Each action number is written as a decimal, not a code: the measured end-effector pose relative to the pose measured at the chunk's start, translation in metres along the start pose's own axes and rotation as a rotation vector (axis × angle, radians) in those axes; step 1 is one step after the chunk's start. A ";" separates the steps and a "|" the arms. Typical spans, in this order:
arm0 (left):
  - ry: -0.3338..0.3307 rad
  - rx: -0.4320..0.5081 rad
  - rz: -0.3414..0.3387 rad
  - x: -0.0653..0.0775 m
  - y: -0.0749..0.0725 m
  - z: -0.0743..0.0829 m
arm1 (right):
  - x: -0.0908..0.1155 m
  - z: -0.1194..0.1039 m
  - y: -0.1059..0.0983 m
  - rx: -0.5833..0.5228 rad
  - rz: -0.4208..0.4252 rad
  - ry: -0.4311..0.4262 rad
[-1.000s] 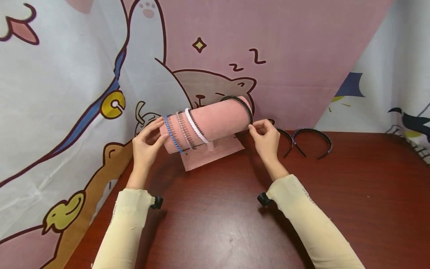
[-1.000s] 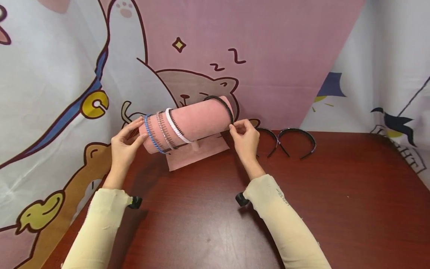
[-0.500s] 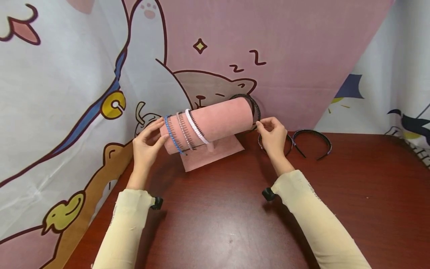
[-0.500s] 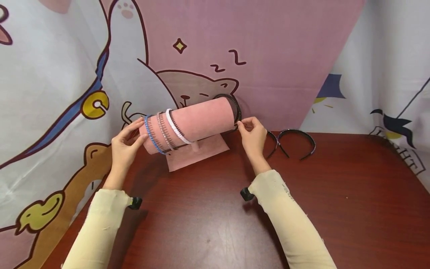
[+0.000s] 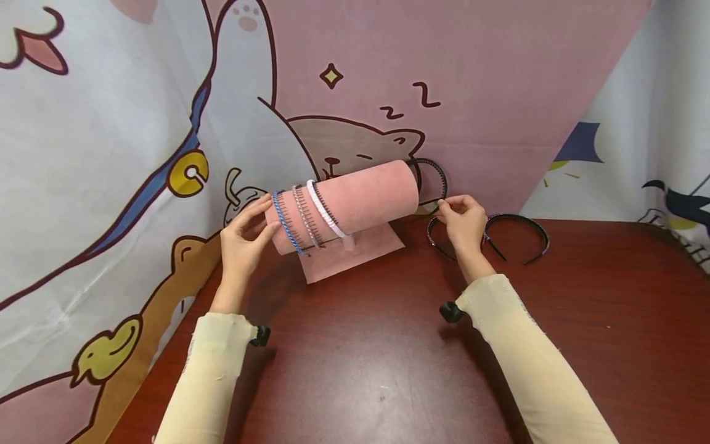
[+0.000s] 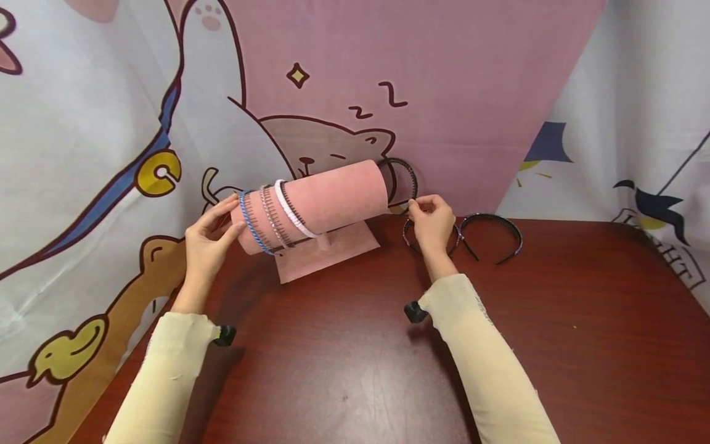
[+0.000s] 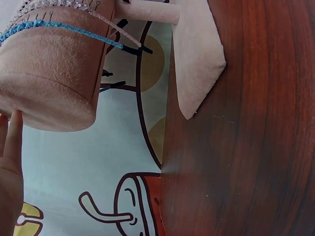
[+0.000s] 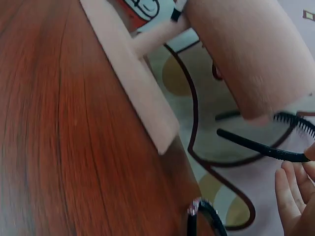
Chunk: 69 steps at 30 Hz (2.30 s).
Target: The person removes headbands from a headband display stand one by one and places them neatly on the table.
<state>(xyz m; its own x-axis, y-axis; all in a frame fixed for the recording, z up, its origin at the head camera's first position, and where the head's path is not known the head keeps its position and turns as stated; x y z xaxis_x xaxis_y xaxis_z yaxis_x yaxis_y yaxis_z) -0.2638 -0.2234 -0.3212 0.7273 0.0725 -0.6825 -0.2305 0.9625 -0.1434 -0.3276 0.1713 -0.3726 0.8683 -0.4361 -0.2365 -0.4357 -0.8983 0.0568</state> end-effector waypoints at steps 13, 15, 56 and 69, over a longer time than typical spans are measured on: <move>0.005 0.011 0.009 0.000 0.000 0.001 | -0.012 0.019 -0.034 0.037 0.039 0.063; 0.005 0.012 0.007 0.000 0.001 0.001 | -0.012 0.020 -0.039 0.033 0.046 0.070; 0.009 0.028 0.010 0.000 0.002 -0.002 | -0.017 0.029 -0.163 0.443 0.174 0.095; 0.009 0.016 0.016 0.000 0.001 -0.002 | -0.022 0.021 -0.198 0.159 0.217 0.180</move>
<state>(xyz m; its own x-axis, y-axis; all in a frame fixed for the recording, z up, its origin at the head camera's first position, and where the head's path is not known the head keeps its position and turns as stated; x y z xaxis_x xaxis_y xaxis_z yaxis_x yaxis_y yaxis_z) -0.2652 -0.2227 -0.3222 0.7178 0.0856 -0.6910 -0.2319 0.9652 -0.1213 -0.2652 0.3601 -0.3986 0.7727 -0.6320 -0.0596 -0.6348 -0.7697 -0.0679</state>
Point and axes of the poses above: each hand's wrist, its own x-axis away from the middle knuckle, its own y-axis out of the palm, z = x × y, the point moved 3 cm from there along -x, towards the middle knuckle
